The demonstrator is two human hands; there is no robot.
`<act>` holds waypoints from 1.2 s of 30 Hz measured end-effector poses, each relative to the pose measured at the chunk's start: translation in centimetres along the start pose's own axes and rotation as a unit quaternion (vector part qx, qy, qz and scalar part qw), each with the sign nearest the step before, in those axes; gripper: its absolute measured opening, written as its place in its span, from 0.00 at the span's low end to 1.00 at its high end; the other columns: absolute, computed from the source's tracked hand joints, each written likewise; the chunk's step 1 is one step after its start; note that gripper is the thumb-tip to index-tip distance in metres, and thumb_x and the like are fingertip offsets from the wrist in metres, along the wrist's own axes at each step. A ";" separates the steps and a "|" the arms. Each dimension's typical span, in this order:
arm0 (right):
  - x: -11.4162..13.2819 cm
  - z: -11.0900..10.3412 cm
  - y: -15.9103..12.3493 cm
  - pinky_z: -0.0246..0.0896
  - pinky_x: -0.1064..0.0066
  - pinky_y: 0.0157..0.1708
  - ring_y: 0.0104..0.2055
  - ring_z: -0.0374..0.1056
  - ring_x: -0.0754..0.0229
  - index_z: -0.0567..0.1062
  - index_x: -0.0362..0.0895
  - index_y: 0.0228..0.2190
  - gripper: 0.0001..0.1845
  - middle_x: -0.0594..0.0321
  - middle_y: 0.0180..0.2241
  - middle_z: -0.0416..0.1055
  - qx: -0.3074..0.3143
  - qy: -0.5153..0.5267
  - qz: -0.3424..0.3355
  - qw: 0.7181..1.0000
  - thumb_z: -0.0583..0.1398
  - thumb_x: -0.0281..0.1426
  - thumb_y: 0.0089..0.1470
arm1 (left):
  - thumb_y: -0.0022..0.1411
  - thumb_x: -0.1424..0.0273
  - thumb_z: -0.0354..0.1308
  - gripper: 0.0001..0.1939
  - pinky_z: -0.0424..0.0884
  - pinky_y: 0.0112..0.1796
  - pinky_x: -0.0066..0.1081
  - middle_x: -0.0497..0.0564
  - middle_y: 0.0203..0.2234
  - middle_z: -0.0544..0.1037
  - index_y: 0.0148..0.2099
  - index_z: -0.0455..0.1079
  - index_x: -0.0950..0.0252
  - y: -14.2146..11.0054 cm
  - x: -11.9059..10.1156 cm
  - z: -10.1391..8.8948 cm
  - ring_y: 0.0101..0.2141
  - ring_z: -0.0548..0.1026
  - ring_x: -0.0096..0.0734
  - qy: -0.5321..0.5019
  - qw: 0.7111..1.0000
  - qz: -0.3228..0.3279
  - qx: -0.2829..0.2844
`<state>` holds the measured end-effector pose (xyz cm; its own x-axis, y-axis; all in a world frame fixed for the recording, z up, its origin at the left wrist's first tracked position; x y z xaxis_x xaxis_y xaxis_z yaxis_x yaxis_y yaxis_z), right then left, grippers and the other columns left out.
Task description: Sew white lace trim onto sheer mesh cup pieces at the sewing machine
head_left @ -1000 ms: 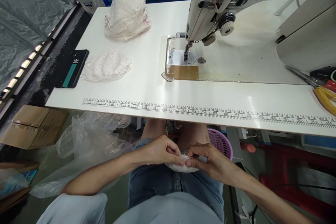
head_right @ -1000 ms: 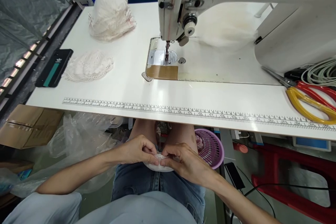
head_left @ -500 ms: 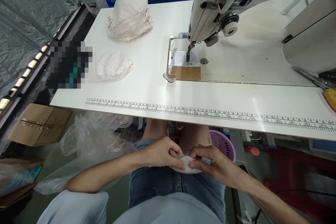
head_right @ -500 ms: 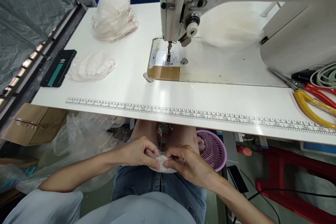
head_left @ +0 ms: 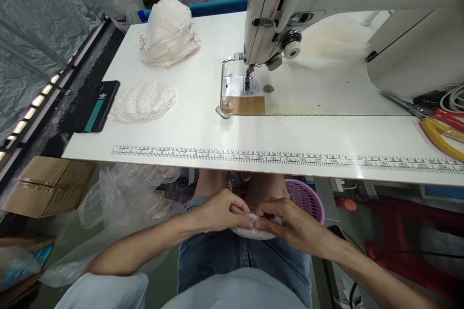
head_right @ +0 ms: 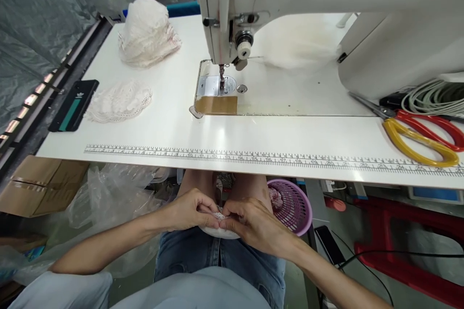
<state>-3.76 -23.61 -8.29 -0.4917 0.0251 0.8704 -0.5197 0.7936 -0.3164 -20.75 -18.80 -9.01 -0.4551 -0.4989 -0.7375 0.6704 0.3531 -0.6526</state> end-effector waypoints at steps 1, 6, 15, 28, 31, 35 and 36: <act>-0.1 0.0 0.0 0.45 0.74 0.23 0.24 0.55 0.65 0.71 0.43 0.26 0.19 0.68 0.20 0.61 0.000 0.002 -0.002 1.000 0.52 0.43 0.59 | 0.45 0.61 0.66 0.17 0.59 0.25 0.22 0.48 0.20 0.73 0.32 0.77 0.72 0.1 0.1 0.0 0.22 0.65 0.22 -0.005 1.000 0.002 -0.004; -0.5 -0.2 -0.2 0.44 0.75 0.22 0.23 0.54 0.67 0.68 0.42 0.24 0.17 0.69 0.20 0.59 -0.004 0.016 -0.008 1.000 0.52 0.39 0.60 | 0.45 0.62 0.66 0.15 0.56 0.24 0.23 0.47 0.18 0.70 0.30 0.77 0.71 0.6 0.2 0.1 0.21 0.62 0.21 -0.003 1.000 0.011 0.009; -0.3 -1.1 -2.3 0.50 0.76 0.26 0.25 0.61 0.66 0.72 0.42 0.28 0.09 0.67 0.21 0.65 -0.048 -0.103 -0.012 0.993 0.55 0.31 0.57 | 0.37 0.57 0.69 0.20 0.53 0.23 0.23 0.44 0.14 0.65 0.22 0.73 0.72 2.5 -0.5 1.8 0.20 0.59 0.20 0.003 1.000 -0.004 0.010; -6.3 -19.6 -14.0 0.55 0.64 0.40 0.46 0.64 0.47 0.70 0.30 0.43 0.19 0.36 0.43 0.69 -0.426 -0.485 0.253 0.721 0.51 0.35 0.61 | 0.42 0.59 0.69 0.20 0.53 0.21 0.21 0.42 0.16 0.63 0.25 0.66 0.70 3.2 -3.5 1.9 0.19 0.59 0.17 -0.044 0.997 0.014 0.058; -8.4 -20.0 -13.6 0.52 0.63 0.36 0.45 0.65 0.48 0.68 0.31 0.46 0.20 0.38 0.41 0.70 -0.401 -0.538 0.288 0.683 0.49 0.35 0.63 | 0.39 0.60 0.70 0.20 0.60 0.26 0.23 0.46 0.20 0.71 0.28 0.70 0.70 2.9 -2.6 1.2 0.22 0.66 0.21 -0.072 0.997 -0.010 0.039; -9.6 -20.6 -13.9 0.48 0.63 0.29 0.39 0.68 0.55 0.71 0.31 0.44 0.36 0.42 0.36 0.72 -0.377 -0.528 0.298 0.700 0.40 0.48 0.61 | 0.37 0.61 0.71 0.22 0.65 0.30 0.26 0.50 0.26 0.76 0.33 0.74 0.70 2.3 -1.9 0.5 0.26 0.71 0.25 -0.104 0.994 -0.032 0.020; -9.9 -20.9 -14.1 0.48 0.64 0.28 0.38 0.68 0.56 0.72 0.30 0.44 0.41 0.42 0.36 0.71 -0.368 -0.513 0.294 0.717 0.38 0.52 0.58 | 0.37 0.62 0.71 0.22 0.66 0.31 0.26 0.51 0.27 0.77 0.34 0.74 0.70 2.1 -1.8 0.4 0.26 0.72 0.25 -0.110 0.993 -0.035 0.020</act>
<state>22.99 -22.34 -4.59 -0.9265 0.3264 -0.1871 0.3128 0.9447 0.0990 -18.26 -17.48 -9.00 -0.3662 -0.6833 -0.6316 0.6659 0.2816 -0.6908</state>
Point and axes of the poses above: each hand's wrist, its own y-axis towards the middle knuckle, its own z-axis out of the palm, x = y × z, the point moved 2 cm from there along y, towards the middle knuckle
